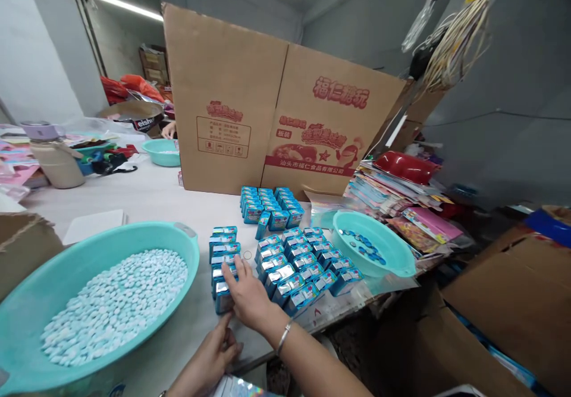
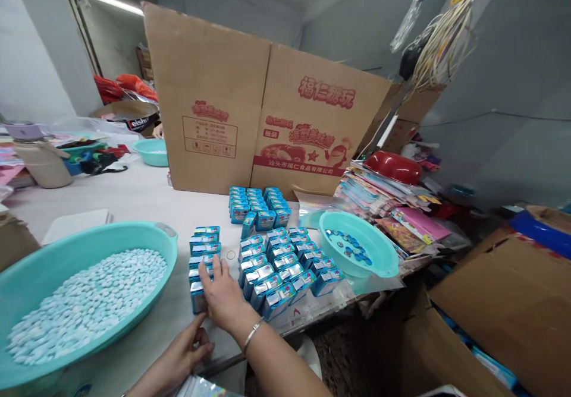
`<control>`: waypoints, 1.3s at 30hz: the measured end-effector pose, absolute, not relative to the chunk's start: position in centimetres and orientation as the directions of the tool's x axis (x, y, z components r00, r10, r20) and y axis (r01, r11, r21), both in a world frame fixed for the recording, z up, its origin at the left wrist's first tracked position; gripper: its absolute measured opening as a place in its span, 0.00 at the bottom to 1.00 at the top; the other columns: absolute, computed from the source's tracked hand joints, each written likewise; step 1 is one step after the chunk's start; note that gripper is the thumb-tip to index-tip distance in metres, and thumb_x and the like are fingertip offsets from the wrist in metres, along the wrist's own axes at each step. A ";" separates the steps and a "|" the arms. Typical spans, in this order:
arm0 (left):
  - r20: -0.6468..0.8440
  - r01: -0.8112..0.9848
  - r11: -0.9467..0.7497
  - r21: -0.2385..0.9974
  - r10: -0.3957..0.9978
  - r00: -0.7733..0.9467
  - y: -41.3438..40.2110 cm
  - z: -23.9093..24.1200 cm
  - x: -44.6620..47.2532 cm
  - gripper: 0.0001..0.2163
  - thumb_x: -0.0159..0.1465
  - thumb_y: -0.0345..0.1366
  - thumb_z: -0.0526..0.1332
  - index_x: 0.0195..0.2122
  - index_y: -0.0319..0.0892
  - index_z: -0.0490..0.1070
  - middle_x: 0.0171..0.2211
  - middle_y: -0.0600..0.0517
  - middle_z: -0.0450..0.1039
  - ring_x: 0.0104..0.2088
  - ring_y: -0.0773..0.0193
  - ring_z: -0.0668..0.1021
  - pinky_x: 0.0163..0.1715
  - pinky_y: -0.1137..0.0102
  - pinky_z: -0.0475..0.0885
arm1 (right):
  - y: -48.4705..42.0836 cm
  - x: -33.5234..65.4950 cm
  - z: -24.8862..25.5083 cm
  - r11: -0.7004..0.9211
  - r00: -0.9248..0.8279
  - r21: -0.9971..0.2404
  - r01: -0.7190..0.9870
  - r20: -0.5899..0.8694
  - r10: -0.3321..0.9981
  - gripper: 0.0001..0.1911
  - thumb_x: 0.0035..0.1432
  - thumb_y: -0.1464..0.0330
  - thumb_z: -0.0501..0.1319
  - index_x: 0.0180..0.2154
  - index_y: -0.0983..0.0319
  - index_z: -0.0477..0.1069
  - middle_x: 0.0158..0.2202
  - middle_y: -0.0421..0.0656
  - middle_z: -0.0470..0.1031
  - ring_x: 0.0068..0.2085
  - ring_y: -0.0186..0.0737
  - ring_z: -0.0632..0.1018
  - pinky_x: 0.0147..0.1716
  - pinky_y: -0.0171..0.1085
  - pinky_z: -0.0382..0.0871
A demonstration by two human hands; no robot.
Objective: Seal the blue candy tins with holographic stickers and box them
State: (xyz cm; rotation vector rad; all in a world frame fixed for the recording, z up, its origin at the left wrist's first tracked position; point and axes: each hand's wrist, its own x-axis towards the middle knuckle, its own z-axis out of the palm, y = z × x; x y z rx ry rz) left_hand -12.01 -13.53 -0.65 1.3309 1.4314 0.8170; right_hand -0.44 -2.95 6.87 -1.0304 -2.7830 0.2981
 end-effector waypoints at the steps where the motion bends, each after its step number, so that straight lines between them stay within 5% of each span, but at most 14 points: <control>1: -0.201 0.311 0.174 0.934 0.978 0.054 -13.0 -0.7 -12.6 0.35 0.58 0.49 0.57 0.62 0.31 0.55 0.28 0.52 0.70 0.32 0.58 0.73 0.35 0.66 0.68 | -2.5 -1.4 6.8 0.736 -0.742 -0.241 0.632 0.085 0.665 0.53 0.48 0.78 0.64 0.70 0.60 0.39 0.71 0.61 0.40 0.68 0.67 0.52 0.56 0.56 0.68; 6: -0.142 0.374 0.141 0.916 0.990 -0.025 -10.7 0.1 -15.0 0.33 0.59 0.52 0.56 0.57 0.30 0.60 0.26 0.52 0.71 0.29 0.58 0.74 0.32 0.67 0.67 | -0.7 -5.7 6.9 0.695 -0.704 -0.308 0.650 0.101 0.703 0.56 0.47 0.77 0.67 0.70 0.60 0.38 0.71 0.62 0.38 0.68 0.68 0.53 0.56 0.59 0.67; 11: -0.058 0.490 0.072 0.869 0.997 -0.044 -11.1 3.5 -16.2 0.26 0.62 0.53 0.55 0.47 0.32 0.70 0.21 0.53 0.70 0.24 0.60 0.73 0.27 0.69 0.65 | -1.1 -3.7 10.6 0.629 -0.681 -0.558 0.541 0.148 0.717 0.56 0.50 0.58 0.72 0.70 0.60 0.41 0.72 0.58 0.37 0.70 0.63 0.46 0.65 0.60 0.49; 13: -0.069 0.470 0.076 0.880 0.997 -0.031 -11.8 5.5 -16.0 0.26 0.64 0.53 0.54 0.48 0.33 0.72 0.19 0.55 0.68 0.22 0.62 0.71 0.25 0.70 0.63 | -2.5 -0.3 12.6 0.555 -0.683 -0.729 0.401 0.165 0.711 0.46 0.58 0.55 0.66 0.69 0.58 0.46 0.70 0.53 0.49 0.69 0.52 0.54 0.65 0.51 0.53; 16: -0.034 0.388 0.056 0.920 0.997 -0.063 -12.4 8.1 -14.7 0.24 0.65 0.53 0.55 0.48 0.36 0.74 0.23 0.53 0.72 0.24 0.63 0.70 0.24 0.72 0.63 | -5.5 5.7 14.4 0.351 -0.805 -0.891 0.288 -0.026 0.593 0.35 0.60 0.57 0.64 0.65 0.54 0.58 0.59 0.46 0.71 0.57 0.45 0.74 0.54 0.43 0.68; 19: 0.017 0.342 0.019 0.939 0.995 -0.101 -12.1 9.5 -12.4 0.23 0.64 0.53 0.56 0.45 0.37 0.75 0.23 0.54 0.71 0.23 0.65 0.68 0.23 0.73 0.62 | -9.0 10.1 14.3 0.296 -0.749 -0.864 0.406 -0.129 0.650 0.32 0.54 0.62 0.69 0.60 0.54 0.67 0.47 0.43 0.79 0.48 0.46 0.78 0.47 0.39 0.69; 23: 0.054 0.402 -0.039 0.915 0.998 -0.024 -11.3 10.9 -9.5 0.23 0.67 0.52 0.53 0.46 0.38 0.76 0.19 0.57 0.65 0.21 0.66 0.66 0.22 0.73 0.60 | -12.3 13.0 12.7 0.219 -0.554 -0.856 0.468 -0.091 0.828 0.14 0.59 0.69 0.61 0.47 0.57 0.76 0.37 0.39 0.79 0.41 0.41 0.78 0.42 0.36 0.67; 28: 0.056 0.592 -0.272 0.758 0.933 0.357 -11.8 14.2 -8.0 0.14 0.61 0.45 0.64 0.44 0.45 0.79 0.37 0.51 0.78 0.37 0.60 0.76 0.39 0.71 0.68 | -13.1 15.8 11.5 0.140 -0.410 -0.904 0.405 -0.043 0.911 0.15 0.62 0.62 0.60 0.49 0.57 0.74 0.39 0.42 0.78 0.42 0.44 0.76 0.42 0.38 0.68; 30: -0.028 0.602 -0.274 0.750 0.896 0.442 -12.1 15.2 -7.9 0.10 0.61 0.41 0.63 0.40 0.44 0.79 0.37 0.50 0.79 0.38 0.60 0.77 0.40 0.71 0.67 | -13.1 16.5 11.4 0.137 -0.407 -0.909 0.393 -0.039 0.913 0.16 0.62 0.59 0.60 0.49 0.57 0.74 0.40 0.43 0.78 0.43 0.45 0.76 0.43 0.38 0.69; 35: -0.175 0.484 -0.084 0.871 0.868 0.465 -12.0 15.8 -8.9 0.13 0.64 0.41 0.57 0.37 0.40 0.78 0.32 0.52 0.76 0.34 0.63 0.75 0.34 0.74 0.67 | -13.0 16.1 11.8 0.202 -0.462 -0.901 0.384 0.002 0.887 0.15 0.65 0.58 0.57 0.46 0.58 0.75 0.41 0.44 0.78 0.44 0.46 0.76 0.44 0.39 0.69; 39: -0.169 0.548 -0.076 0.833 0.908 0.384 -12.3 16.4 -10.7 0.20 0.58 0.43 0.64 0.50 0.43 0.75 0.38 0.53 0.76 0.38 0.60 0.74 0.37 0.73 0.68 | -12.6 15.5 12.9 0.304 -0.444 -0.852 0.426 0.096 0.891 0.15 0.67 0.59 0.54 0.46 0.58 0.74 0.43 0.46 0.78 0.46 0.46 0.76 0.46 0.40 0.69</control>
